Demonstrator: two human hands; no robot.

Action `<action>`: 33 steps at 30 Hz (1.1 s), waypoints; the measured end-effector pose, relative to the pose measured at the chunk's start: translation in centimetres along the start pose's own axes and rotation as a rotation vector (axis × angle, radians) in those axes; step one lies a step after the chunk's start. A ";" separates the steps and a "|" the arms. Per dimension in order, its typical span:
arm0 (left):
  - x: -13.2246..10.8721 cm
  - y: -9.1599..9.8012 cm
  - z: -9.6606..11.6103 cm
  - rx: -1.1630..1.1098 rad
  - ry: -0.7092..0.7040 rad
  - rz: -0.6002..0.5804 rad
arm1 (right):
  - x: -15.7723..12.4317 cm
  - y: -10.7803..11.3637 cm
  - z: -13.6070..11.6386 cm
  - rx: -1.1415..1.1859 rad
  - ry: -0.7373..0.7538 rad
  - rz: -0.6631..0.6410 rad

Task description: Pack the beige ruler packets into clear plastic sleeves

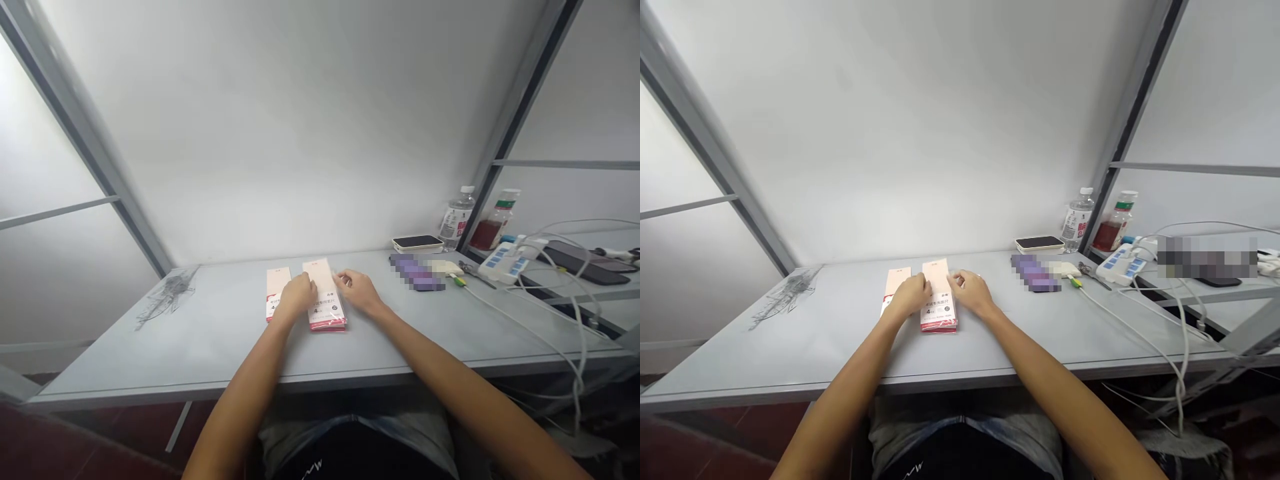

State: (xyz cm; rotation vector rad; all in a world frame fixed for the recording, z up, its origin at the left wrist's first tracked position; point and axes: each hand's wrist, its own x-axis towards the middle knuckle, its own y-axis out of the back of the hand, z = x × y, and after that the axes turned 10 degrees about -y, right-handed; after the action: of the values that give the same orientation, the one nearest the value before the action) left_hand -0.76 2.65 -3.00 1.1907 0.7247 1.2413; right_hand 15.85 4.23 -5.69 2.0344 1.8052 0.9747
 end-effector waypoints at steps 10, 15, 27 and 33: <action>-0.1 -0.9 1.1 -0.234 -0.292 0.241 | 0.5 -0.2 -0.3 0.670 -0.366 -0.346; 0.1 -1.2 1.1 -0.131 -0.308 0.264 | 0.3 0.0 -0.6 0.722 -0.413 -0.258; 0.2 -1.3 1.0 -0.043 -0.349 0.145 | 0.8 -0.5 0.3 0.585 -0.347 -0.236; 0.5 -1.5 1.0 -0.009 -0.357 0.142 | 0.9 -0.6 0.5 0.523 -0.345 -0.257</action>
State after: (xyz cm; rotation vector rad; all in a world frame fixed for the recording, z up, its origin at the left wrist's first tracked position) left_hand 0.78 2.95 -4.07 1.4282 0.3750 1.1040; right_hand 15.73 5.28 -6.17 1.9957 2.1964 0.0664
